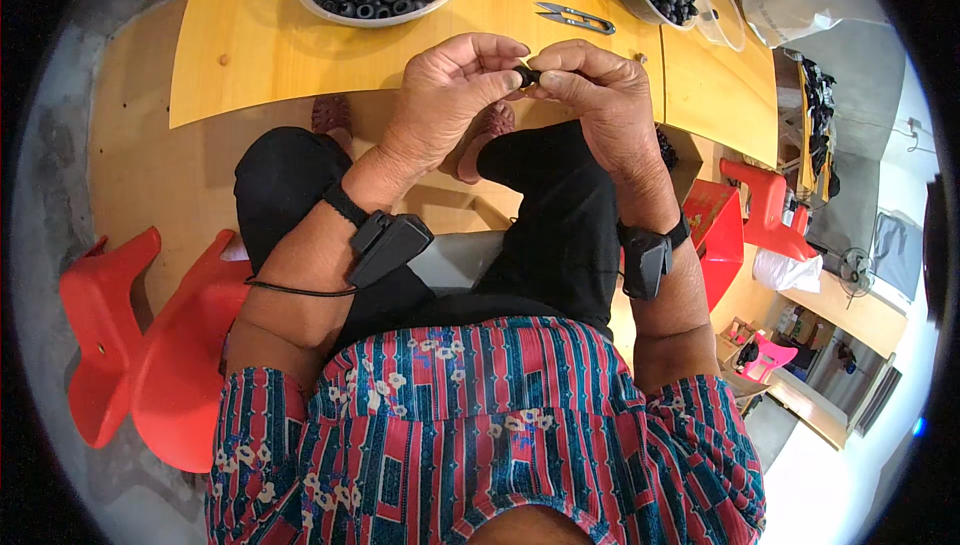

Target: The person picks up small black rubber parts from bowls on a table and attaches pieces together by hand.

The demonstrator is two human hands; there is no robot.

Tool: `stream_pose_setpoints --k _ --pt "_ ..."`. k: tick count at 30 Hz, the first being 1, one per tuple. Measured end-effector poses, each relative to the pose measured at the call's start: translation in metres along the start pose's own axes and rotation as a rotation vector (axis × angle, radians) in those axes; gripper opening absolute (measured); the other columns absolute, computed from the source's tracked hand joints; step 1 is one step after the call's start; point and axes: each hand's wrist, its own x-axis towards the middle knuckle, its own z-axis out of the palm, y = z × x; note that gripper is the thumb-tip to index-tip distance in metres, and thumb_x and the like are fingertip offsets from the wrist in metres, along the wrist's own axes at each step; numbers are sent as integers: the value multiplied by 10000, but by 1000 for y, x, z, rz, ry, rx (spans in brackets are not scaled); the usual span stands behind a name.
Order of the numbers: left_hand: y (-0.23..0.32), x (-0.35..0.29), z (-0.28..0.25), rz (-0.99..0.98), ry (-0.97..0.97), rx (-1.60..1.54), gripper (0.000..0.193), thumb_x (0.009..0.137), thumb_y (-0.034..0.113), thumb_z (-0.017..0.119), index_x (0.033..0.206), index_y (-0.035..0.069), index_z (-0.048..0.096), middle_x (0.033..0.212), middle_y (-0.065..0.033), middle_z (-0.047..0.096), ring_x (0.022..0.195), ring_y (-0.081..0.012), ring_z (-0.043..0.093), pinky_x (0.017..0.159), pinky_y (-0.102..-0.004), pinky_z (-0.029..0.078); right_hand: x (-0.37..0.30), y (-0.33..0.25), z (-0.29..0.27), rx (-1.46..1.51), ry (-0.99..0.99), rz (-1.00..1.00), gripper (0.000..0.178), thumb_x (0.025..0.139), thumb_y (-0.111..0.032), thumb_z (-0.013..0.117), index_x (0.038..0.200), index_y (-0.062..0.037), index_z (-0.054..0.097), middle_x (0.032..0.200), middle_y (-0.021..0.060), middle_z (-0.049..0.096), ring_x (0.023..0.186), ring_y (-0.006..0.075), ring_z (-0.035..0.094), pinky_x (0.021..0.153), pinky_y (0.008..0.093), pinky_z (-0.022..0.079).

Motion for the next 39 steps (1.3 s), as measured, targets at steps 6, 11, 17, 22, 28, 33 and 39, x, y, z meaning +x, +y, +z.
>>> stream_pose_setpoints --k 6,11,17,22,28,33,39 --pt "0 2 3 -23 2 -39 206 834 -40 582 1038 -23 594 922 -46 607 849 -86 580 762 -203 505 0 0 -3 80 1 25 148 774 4 657 920 26 664 851 73 672 781 128 623 740 251 503" --pt "1 3 3 50 -16 16 197 832 -40 586 1027 -15 598 921 -43 613 836 -78 577 759 -204 504 2 0 -6 191 -31 106 248 783 -17 664 1023 25 616 849 69 646 756 145 627 707 258 516" --pt "1 1 4 98 0 121 196 824 -40 595 1013 8 609 927 -28 617 863 -77 565 793 -216 483 0 -4 -4 244 -148 191 382 829 -107 637 1171 18 520 819 58 609 694 142 614 658 262 530" --pt "-6 -1 1 126 -3 120 207 813 -43 606 1011 14 614 937 -16 616 873 -78 557 803 -225 476 -3 -4 2 334 -176 217 384 868 -115 585 1216 16 488 817 68 611 689 131 614 633 260 536" --pt "-6 2 -6 134 -11 148 224 812 -46 605 1030 8 611 979 -27 623 874 -78 559 818 -226 479 5 0 1 337 -214 225 364 876 -83 556 1218 21 487 835 79 615 686 130 612 640 275 545" --pt "1 2 -8 89 -17 122 248 812 -70 587 1051 -7 602 1041 -53 627 905 -82 566 847 -231 481 11 5 2 414 -231 242 350 873 -75 557 1201 30 496 841 87 615 679 133 606 648 280 544" --pt "1 3 -10 90 -42 99 267 812 -84 578 1069 -16 595 1084 -76 622 923 -85 571 852 -230 484 12 0 6 433 -194 301 357 855 -57 564 1192 42 498 818 80 604 647 133 593 655 278 539"
